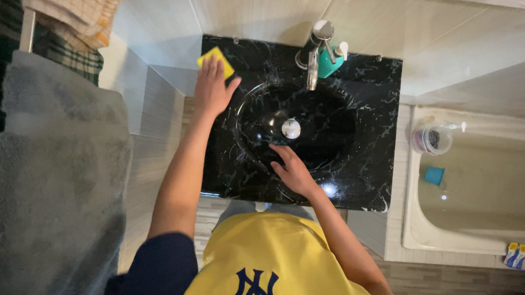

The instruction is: The person cleans a black marble bathroom sink by scrubbing the interior bowl, the countertop, and around the faucet with a yellow sponge.

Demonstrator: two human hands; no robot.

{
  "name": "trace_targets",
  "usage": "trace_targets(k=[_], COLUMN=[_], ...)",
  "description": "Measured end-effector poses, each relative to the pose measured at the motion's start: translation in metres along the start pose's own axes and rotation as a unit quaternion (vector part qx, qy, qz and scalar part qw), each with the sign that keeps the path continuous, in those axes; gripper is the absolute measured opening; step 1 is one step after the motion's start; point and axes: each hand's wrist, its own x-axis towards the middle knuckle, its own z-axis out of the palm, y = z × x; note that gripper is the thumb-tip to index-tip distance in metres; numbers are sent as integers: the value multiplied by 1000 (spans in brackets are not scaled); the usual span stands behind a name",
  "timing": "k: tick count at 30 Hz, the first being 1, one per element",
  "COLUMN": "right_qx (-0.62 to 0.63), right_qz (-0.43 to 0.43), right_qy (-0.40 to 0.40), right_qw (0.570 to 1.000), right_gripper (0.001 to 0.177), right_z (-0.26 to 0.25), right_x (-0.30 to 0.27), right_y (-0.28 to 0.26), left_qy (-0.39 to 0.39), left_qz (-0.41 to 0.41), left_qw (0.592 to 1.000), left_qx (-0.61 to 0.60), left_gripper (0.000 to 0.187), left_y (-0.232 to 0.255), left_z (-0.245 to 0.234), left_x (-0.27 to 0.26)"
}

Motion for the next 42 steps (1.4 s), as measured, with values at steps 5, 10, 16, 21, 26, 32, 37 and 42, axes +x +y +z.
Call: trace_targets(k=[5,10,16,21,26,32,37,42], right_qx=[1,15,-15,-16,-31,-34,-28,-39], right_qz=[-73,22,-71,-58,-125,-132,-92,-124], right_qy=[-10,-40,19,13,8,9,18,20], right_qw=[997,999,997,998,992,991,995,991], right_gripper=[47,47,44,43,39,40,39,38], right_z=[4,-3,-5,2,14,11,5,8], right_x=[-3,0,3,4,12,21,15,14], right_y=[-4,-11,18,29,34,30,34,34], left_qy=[-69,-60,-39,-7,-27,-79,-51,-62], left_qz=[6,69,1,7,24,-2,-30,-27], left_qw=[997,995,998,1000,998,996,998,997], left_qx=[-41,-49,-43,-17,-41,-44,-6,-31], left_gripper=[90,85,86,81,86,89,89,88], left_y=[43,69,33,17,47,64,37,32], left_z=[11,-15,-33,-11,0,-36,-44,-23], left_x=[26,-58,-122,-81,-68,-169,-197,-122])
